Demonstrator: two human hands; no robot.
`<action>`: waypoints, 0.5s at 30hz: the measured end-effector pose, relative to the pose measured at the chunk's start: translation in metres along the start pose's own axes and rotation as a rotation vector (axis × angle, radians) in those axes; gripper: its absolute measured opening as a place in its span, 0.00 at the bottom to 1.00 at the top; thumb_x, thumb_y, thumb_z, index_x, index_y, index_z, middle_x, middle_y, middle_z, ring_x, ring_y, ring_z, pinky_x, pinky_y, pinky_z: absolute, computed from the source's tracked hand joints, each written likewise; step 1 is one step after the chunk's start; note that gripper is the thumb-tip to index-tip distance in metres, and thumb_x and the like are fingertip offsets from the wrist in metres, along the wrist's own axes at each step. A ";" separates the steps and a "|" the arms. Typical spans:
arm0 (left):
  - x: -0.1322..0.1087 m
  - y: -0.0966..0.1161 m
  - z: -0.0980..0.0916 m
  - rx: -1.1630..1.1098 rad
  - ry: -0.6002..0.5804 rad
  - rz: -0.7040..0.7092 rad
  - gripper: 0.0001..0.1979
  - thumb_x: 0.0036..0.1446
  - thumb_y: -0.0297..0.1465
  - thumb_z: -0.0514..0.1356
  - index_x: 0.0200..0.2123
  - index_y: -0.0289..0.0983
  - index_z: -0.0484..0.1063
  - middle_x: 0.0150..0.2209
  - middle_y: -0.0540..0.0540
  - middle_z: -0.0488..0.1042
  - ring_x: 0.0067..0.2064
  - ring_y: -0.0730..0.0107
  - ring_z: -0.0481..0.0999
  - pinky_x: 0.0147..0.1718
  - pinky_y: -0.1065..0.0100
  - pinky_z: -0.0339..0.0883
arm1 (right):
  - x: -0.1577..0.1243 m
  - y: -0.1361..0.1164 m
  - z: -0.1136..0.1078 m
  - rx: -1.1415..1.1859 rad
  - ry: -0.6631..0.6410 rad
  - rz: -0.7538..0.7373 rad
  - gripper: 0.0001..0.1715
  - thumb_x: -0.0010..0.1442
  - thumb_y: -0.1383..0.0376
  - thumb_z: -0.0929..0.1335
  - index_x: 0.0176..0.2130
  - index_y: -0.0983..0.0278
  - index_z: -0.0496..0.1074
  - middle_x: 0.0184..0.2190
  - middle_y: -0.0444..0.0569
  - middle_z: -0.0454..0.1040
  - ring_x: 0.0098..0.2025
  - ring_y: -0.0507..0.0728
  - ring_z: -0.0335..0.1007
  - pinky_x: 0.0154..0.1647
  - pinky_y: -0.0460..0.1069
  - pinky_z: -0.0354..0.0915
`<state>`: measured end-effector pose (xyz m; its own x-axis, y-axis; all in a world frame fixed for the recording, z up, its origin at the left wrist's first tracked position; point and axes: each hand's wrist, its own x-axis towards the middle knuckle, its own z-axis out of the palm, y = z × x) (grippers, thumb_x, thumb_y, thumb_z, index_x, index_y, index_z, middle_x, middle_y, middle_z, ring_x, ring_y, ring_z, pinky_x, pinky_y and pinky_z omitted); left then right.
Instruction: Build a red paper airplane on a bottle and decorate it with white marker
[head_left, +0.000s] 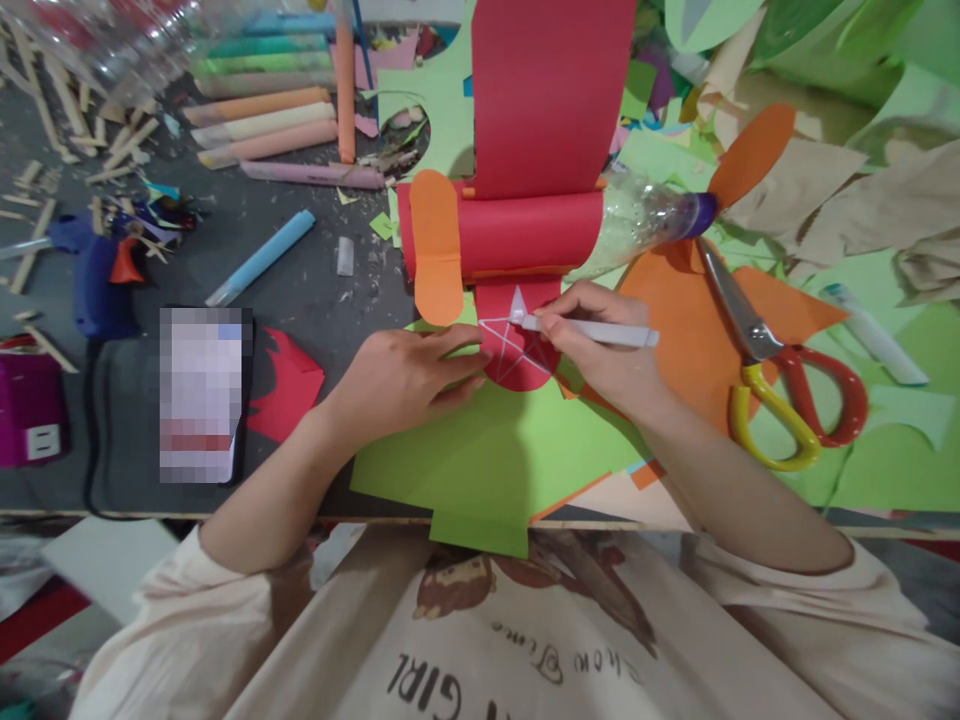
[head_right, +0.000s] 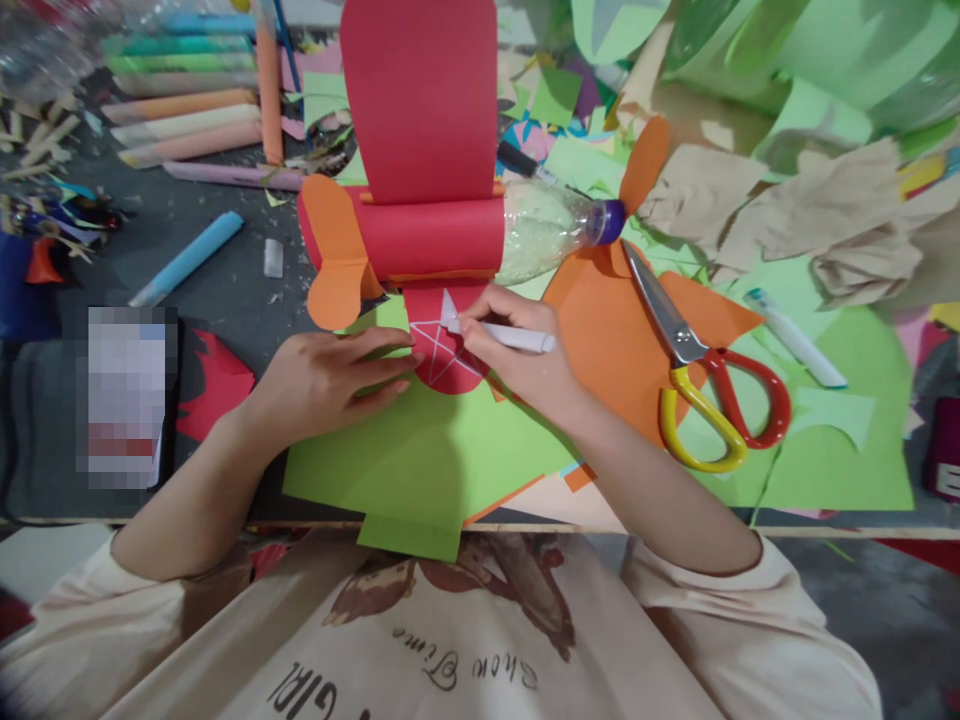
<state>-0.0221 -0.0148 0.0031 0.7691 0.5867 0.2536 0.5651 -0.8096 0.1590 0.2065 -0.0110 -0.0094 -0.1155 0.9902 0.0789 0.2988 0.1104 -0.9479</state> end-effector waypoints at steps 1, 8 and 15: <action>0.000 0.000 0.000 0.002 0.002 0.000 0.16 0.70 0.33 0.50 0.39 0.39 0.78 0.43 0.50 0.82 0.29 0.74 0.80 0.24 0.68 0.62 | 0.000 0.000 0.000 -0.007 -0.006 0.006 0.10 0.55 0.68 0.69 0.23 0.60 0.68 0.20 0.40 0.69 0.23 0.51 0.63 0.24 0.47 0.58; 0.002 -0.001 0.001 0.021 0.047 0.023 0.16 0.70 0.33 0.50 0.38 0.39 0.78 0.42 0.51 0.82 0.28 0.76 0.79 0.23 0.68 0.61 | -0.001 -0.002 0.000 -0.074 -0.062 0.090 0.11 0.53 0.67 0.70 0.22 0.61 0.68 0.20 0.41 0.70 0.23 0.51 0.64 0.25 0.47 0.59; 0.001 -0.001 0.001 0.002 0.046 0.018 0.17 0.70 0.33 0.50 0.38 0.38 0.78 0.42 0.50 0.82 0.28 0.75 0.79 0.23 0.69 0.62 | 0.000 0.000 0.001 0.020 0.016 0.030 0.10 0.56 0.68 0.69 0.23 0.61 0.70 0.21 0.42 0.71 0.24 0.51 0.65 0.26 0.48 0.60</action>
<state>-0.0217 -0.0133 0.0019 0.7648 0.5703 0.2998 0.5519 -0.8200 0.1520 0.2055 -0.0114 -0.0093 -0.0911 0.9943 0.0553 0.2829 0.0791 -0.9559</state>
